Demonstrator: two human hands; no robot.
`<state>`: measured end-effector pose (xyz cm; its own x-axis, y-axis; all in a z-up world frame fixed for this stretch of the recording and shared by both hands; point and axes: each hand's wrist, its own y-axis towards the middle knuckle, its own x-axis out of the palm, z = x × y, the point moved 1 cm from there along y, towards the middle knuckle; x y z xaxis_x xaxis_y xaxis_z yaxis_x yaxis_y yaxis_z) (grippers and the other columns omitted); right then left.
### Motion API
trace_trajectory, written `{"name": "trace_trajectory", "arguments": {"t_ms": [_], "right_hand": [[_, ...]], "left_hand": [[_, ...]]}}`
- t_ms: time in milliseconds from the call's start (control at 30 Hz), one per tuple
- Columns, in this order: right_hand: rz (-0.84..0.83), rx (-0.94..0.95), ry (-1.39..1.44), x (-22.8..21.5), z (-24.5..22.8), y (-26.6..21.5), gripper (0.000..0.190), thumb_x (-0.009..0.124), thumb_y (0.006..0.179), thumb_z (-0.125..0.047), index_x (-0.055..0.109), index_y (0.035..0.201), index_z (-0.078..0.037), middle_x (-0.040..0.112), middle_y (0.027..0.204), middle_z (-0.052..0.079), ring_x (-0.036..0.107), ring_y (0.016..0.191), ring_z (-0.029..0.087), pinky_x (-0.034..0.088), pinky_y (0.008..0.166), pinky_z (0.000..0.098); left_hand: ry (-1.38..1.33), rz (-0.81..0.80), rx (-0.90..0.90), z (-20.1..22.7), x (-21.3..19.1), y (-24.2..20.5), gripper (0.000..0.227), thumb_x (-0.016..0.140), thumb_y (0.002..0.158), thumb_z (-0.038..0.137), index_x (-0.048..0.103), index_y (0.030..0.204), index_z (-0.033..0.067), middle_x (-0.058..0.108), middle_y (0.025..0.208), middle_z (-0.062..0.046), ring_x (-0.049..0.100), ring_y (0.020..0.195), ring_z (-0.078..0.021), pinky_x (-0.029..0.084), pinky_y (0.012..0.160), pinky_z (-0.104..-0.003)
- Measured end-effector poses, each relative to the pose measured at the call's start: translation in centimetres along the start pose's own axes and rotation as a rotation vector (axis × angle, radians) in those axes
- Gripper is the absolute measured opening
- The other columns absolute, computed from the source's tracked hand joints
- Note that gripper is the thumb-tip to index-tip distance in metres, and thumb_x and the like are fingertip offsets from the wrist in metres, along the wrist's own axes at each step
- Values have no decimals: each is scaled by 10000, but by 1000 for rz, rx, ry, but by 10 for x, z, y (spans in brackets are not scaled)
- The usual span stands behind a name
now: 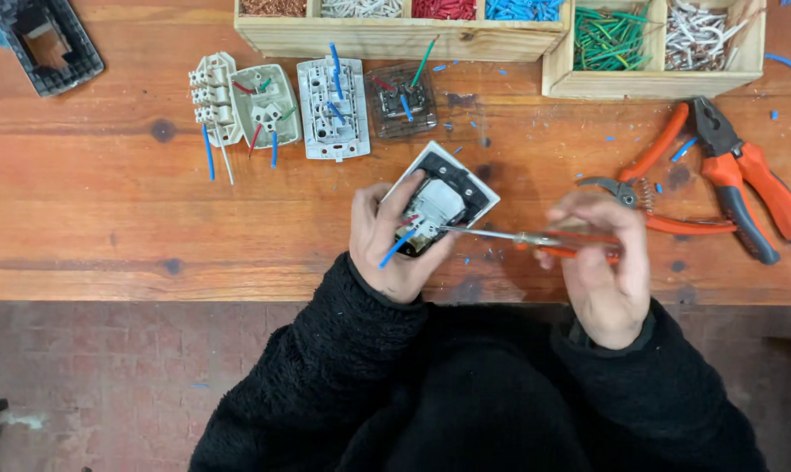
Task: The person uses a screwdriver to tighten screws on electrical switch and socket components, securing blue and red wires into terminal blocks. The person handles multiple white and transparent plastic housings on a wooden workbench.
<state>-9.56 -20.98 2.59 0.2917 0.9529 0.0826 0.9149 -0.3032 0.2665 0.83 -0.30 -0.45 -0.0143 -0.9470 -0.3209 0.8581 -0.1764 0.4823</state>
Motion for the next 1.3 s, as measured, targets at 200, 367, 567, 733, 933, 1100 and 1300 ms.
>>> {"name": "trace_trajectory", "arguments": {"t_ms": [200, 367, 567, 733, 933, 1100, 1300], "right_hand": [[-30, 124, -213, -26, 26, -9, 661, 188, 1121, -476, 538, 1120, 85, 424, 522, 7, 327, 421, 37, 297, 438, 170], [-95, 60, -354, -33, 10, -8, 269, 462, 1077, -144, 572, 1215, 59, 559, 781, 94, 469, 616, 115, 455, 580, 280], [-277, -201, -708, -33, -6, 4, 209, 653, 976, -58, 686, 1180, -33, 678, 1152, 184, 675, 951, 352, 565, 802, 451], [-227, 81, -529, -34, 12, -16, 453, 628, 978, -239, 524, 1339, 14, 660, 964, 168, 646, 682, 213, 553, 599, 413], [-249, 60, -747, -20, 12, -3, 241, 558, 1064, -141, 698, 1236, -47, 670, 916, 189, 679, 826, 403, 553, 737, 468], [-192, -259, -858, -26, 7, -1, 227, 701, 1011, -118, 719, 1234, -77, 588, 1071, 99, 626, 966, 329, 533, 840, 431], [-6, -79, -348, -13, 13, -10, 231, 685, 1012, -138, 485, 1123, -104, 489, 1173, 111, 536, 1068, 172, 500, 839, 250]], "left_hand": [[39, 0, 33, 2, -2, 2, 659, 919, 783, 313, 648, 1357, 137, 546, 1050, -132, 566, 904, -334, 524, 915, -442], [53, -11, 27, -3, -1, -1, 669, 927, 771, 280, 647, 1365, 158, 529, 1040, -111, 556, 891, -325, 519, 911, -441], [43, -26, 16, -6, 0, -1, 679, 925, 770, 302, 641, 1369, 161, 527, 1029, -112, 570, 879, -334, 522, 899, -443], [57, -16, 21, -3, 2, -2, 664, 919, 776, 314, 644, 1362, 171, 518, 1026, -104, 557, 880, -327, 514, 916, -438], [161, -40, 31, -4, -3, -4, 694, 921, 772, 292, 633, 1393, 183, 510, 1044, -107, 560, 901, -356, 521, 892, -462], [171, -51, 19, -5, 0, -4, 706, 922, 767, 307, 627, 1396, 188, 503, 1037, -106, 561, 893, -351, 527, 866, -460], [46, -28, -34, -1, 2, -3, 684, 913, 775, 361, 637, 1382, 209, 530, 1032, -99, 580, 889, -337, 526, 905, -447]]}}
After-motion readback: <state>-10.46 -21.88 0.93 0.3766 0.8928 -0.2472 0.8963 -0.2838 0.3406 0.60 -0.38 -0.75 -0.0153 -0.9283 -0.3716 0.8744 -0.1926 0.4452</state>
